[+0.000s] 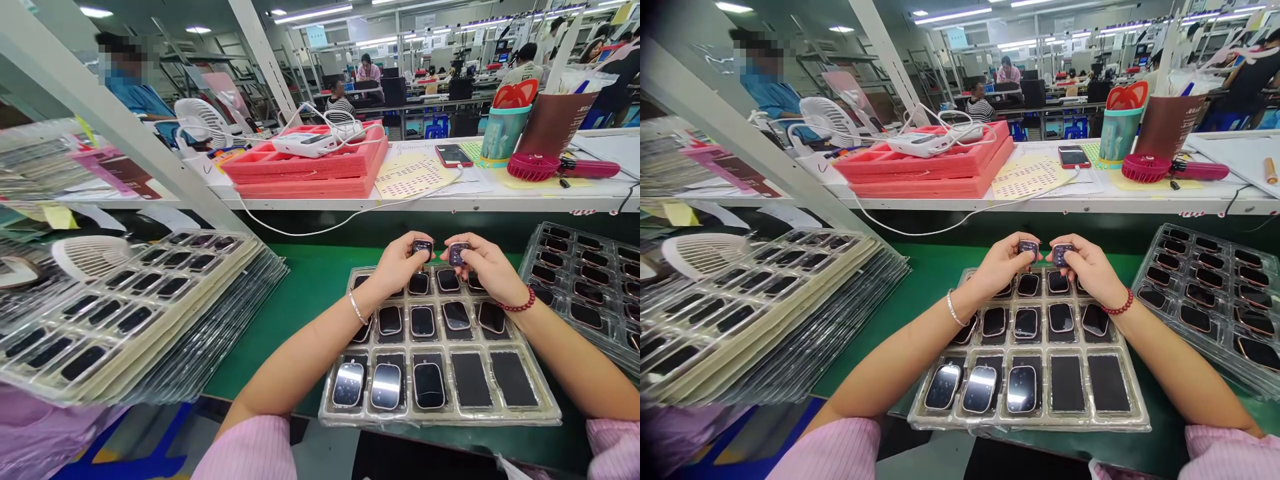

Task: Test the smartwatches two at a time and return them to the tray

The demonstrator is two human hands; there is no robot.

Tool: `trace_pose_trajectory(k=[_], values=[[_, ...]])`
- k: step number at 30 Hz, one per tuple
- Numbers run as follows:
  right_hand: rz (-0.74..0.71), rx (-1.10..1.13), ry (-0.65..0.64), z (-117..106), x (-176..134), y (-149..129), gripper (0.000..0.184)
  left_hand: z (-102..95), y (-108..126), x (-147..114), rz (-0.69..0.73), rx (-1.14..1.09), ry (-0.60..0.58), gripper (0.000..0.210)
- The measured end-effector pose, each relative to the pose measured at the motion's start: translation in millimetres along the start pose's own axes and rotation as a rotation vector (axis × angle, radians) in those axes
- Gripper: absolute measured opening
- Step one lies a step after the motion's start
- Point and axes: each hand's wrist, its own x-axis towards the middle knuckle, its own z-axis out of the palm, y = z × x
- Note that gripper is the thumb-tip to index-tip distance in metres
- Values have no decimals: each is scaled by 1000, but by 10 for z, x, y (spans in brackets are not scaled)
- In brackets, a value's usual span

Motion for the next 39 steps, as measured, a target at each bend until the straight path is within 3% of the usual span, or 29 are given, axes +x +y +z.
trace_pose_trajectory(k=[5, 12, 17, 25, 31, 36, 39], values=[[-69, -76, -12, 6, 3, 10, 30, 2, -7, 13, -15, -25, 3, 47], [-33, -28, -96, 3, 12, 34, 40, -18, -22, 10, 73, 30, 35, 29], [-18, -12, -100, 4, 7, 38, 55, -16, -4, 8, 59, 52, 30, 49], [-43, 23, -30, 2, -4, 38, 31, -8, -30, 6, 16, 21, 17, 55], [-17, 147, -26, -6, -15, 73, 40, -11, -10, -6, 1, 51, 46, 52], [-83, -26, 31, -1, -8, 82, 25, -9, -17, -4, -8, 22, 42, 51], [-74, 0, 17, 1, -10, 65, 32, -7, -38, 8, -8, -4, 52, 49]])
